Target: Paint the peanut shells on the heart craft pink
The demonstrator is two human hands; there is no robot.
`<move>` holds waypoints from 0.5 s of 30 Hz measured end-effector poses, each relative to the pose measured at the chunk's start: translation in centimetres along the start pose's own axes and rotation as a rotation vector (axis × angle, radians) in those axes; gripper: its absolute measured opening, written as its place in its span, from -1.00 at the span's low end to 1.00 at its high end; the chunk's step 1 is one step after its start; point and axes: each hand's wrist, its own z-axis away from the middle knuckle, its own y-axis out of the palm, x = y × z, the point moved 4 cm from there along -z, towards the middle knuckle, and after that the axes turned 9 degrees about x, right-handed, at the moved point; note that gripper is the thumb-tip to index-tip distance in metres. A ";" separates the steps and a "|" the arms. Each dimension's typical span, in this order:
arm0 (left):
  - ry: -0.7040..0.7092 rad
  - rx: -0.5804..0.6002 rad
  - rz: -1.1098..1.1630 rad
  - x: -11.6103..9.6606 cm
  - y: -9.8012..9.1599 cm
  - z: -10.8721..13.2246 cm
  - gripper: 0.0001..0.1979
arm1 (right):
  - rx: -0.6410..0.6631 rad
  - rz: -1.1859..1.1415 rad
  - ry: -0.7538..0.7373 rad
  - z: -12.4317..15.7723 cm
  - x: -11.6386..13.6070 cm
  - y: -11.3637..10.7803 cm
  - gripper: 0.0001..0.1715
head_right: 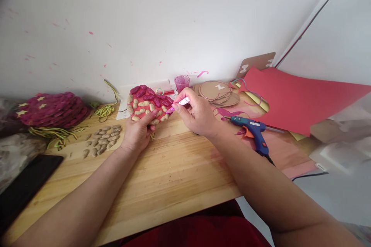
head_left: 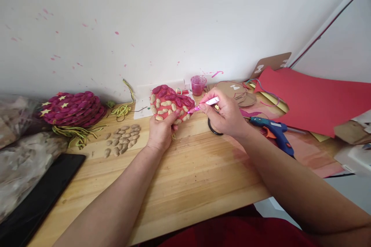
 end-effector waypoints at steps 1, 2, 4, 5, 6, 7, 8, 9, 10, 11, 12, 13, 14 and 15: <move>-0.005 0.003 0.008 0.0 0.0 0.0 -0.60 | 0.000 0.009 -0.004 0.0 0.0 0.0 -0.84; -0.011 0.006 0.012 0.0 0.0 0.0 -0.60 | -0.009 0.015 -0.007 0.0 0.0 -0.1 -0.84; -0.022 0.013 0.009 0.1 0.0 0.0 -0.61 | -0.049 0.005 -0.006 0.0 -0.1 -0.3 -0.85; -0.028 0.016 0.005 0.2 0.0 0.0 -0.62 | -0.053 -0.004 0.000 0.0 -0.1 -0.3 -0.85; -0.032 0.017 0.002 0.3 -0.1 0.0 -0.62 | -0.046 -0.010 0.005 0.0 -0.1 -0.3 -0.86; -0.032 0.015 0.003 0.3 -0.1 0.0 -0.62 | -0.031 -0.007 0.004 0.0 -0.1 -0.2 -0.86; -0.031 0.014 0.007 0.4 -0.1 0.0 -0.61 | -0.013 0.007 -0.007 0.0 0.0 -0.1 -0.87; -0.030 0.015 0.012 0.4 -0.1 0.0 -0.61 | 0.003 0.030 -0.024 0.0 0.2 0.0 -0.88; -0.028 0.015 0.015 0.4 -0.1 0.0 -0.60 | 0.011 0.054 -0.044 -0.1 0.3 0.0 -0.89; -0.026 0.016 0.018 0.4 -0.1 0.0 -0.60 | 0.008 0.076 -0.063 -0.1 0.4 0.0 -0.90; -0.027 0.019 0.019 0.4 -0.1 0.0 -0.59 | 0.003 0.091 -0.074 -0.1 0.5 0.0 -0.90; -0.029 0.022 0.018 0.4 -0.1 0.0 -0.59 | -0.006 0.097 -0.073 -0.1 0.5 -0.1 -0.91; -0.033 0.024 0.017 0.4 -0.1 0.0 -0.59 | -0.020 0.092 -0.065 -0.1 0.4 -0.3 -0.90; -0.035 0.024 0.016 0.3 -0.1 0.0 -0.60 | -0.035 0.077 -0.051 -0.1 0.4 -0.4 -0.89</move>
